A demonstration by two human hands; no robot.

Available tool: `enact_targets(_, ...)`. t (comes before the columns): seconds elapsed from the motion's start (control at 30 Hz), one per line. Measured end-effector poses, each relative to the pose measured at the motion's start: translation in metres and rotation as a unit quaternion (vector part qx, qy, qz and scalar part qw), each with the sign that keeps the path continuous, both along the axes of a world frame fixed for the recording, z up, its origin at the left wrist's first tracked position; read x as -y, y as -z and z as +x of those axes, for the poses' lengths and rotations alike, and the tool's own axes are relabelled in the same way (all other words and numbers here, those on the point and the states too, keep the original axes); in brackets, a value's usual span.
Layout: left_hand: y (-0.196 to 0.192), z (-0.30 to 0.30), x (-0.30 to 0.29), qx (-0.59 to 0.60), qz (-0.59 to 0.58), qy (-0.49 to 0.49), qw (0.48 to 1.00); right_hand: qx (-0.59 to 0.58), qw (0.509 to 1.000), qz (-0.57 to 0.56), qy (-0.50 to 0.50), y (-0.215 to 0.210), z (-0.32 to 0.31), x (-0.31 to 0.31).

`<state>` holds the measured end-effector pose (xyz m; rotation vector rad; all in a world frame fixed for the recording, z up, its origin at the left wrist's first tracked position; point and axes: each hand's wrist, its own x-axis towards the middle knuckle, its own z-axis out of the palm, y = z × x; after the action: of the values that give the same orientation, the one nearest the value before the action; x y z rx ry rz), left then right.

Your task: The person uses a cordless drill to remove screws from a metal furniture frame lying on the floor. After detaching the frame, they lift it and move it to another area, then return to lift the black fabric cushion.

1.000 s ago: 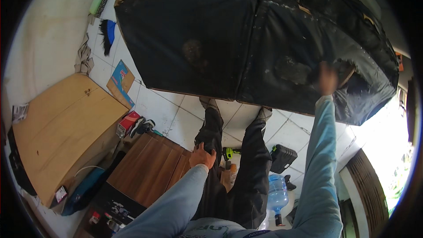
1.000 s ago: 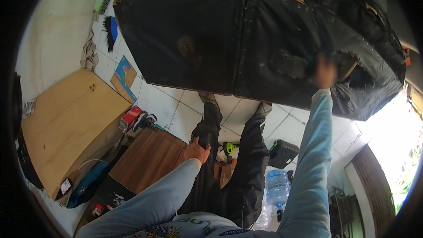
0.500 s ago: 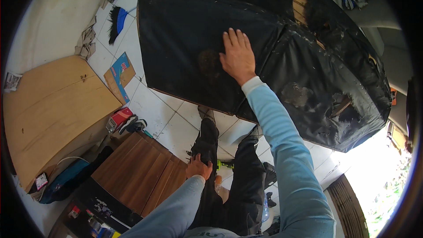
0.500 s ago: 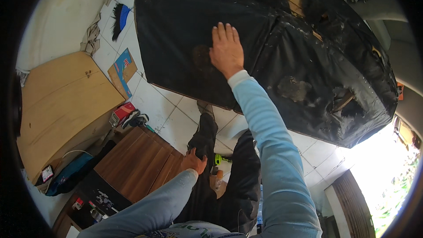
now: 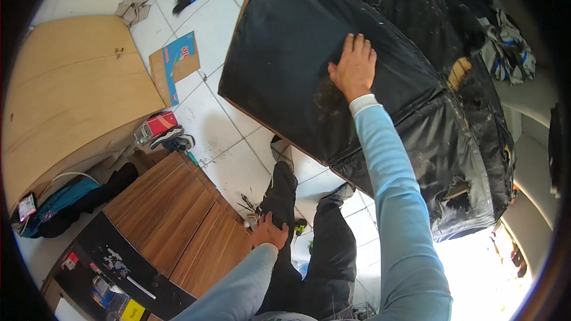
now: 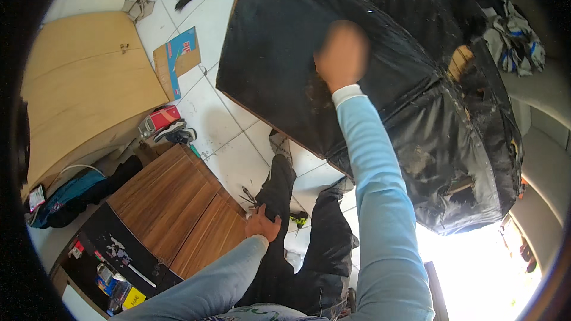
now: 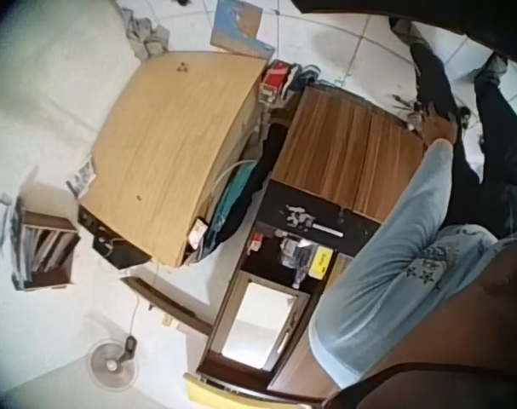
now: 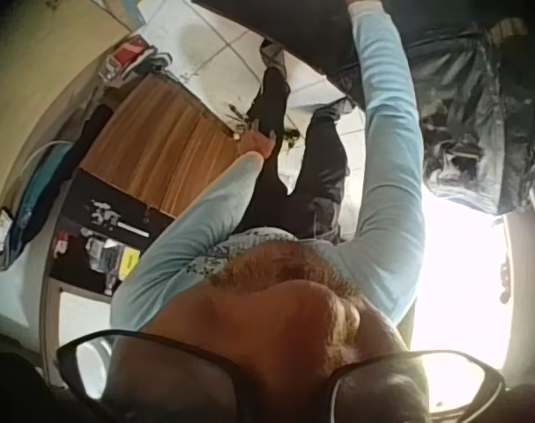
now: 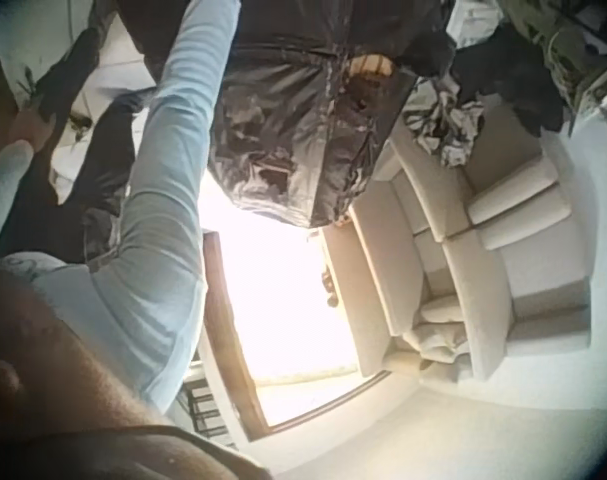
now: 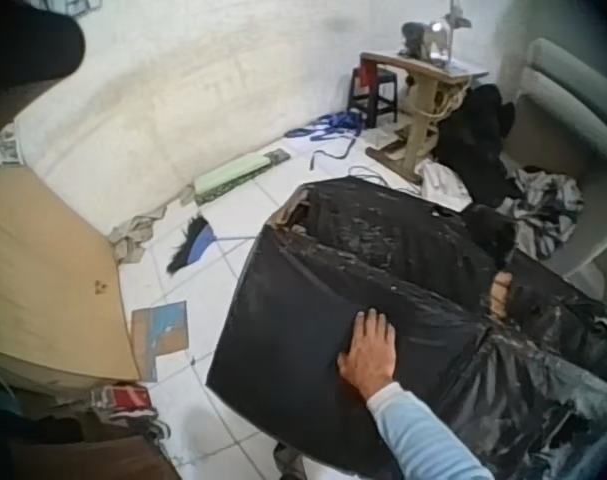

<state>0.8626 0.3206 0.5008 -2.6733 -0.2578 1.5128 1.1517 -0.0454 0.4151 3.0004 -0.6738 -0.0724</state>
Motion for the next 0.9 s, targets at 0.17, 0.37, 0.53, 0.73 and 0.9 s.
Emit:
enact_targets(0.17, -0.002, 0.015, -0.005, -0.011, -0.022, -0.036, 0.999, 0.07, 0.984, 0.143, 0.085, 0.002, 0.03, 0.0)
enact_targets(0.37, -0.001, 0.037, -0.008, -0.021, -0.016, -0.015, 1.0, -0.009, 0.972, 0.221, 0.078, -0.024, 0.047, 0.041)
enact_targets(0.53, -0.002, 0.042, -0.014, -0.041, -0.009, -0.03, 0.999, 0.023, 0.967, 0.254, -0.018, -0.086, 0.064, -0.007)
enact_targets(0.73, 0.004, 0.059, -0.018, -0.039, -0.026, -0.022, 0.999, -0.099, 0.968, 0.225, 0.049, -0.009, 0.1, 0.022)
enact_targets(0.9, -0.004, 0.077, -0.013, -0.066, -0.028, -0.037, 0.997, 0.048, 0.983, 0.164, -0.063, -0.046, 0.135, 0.007)
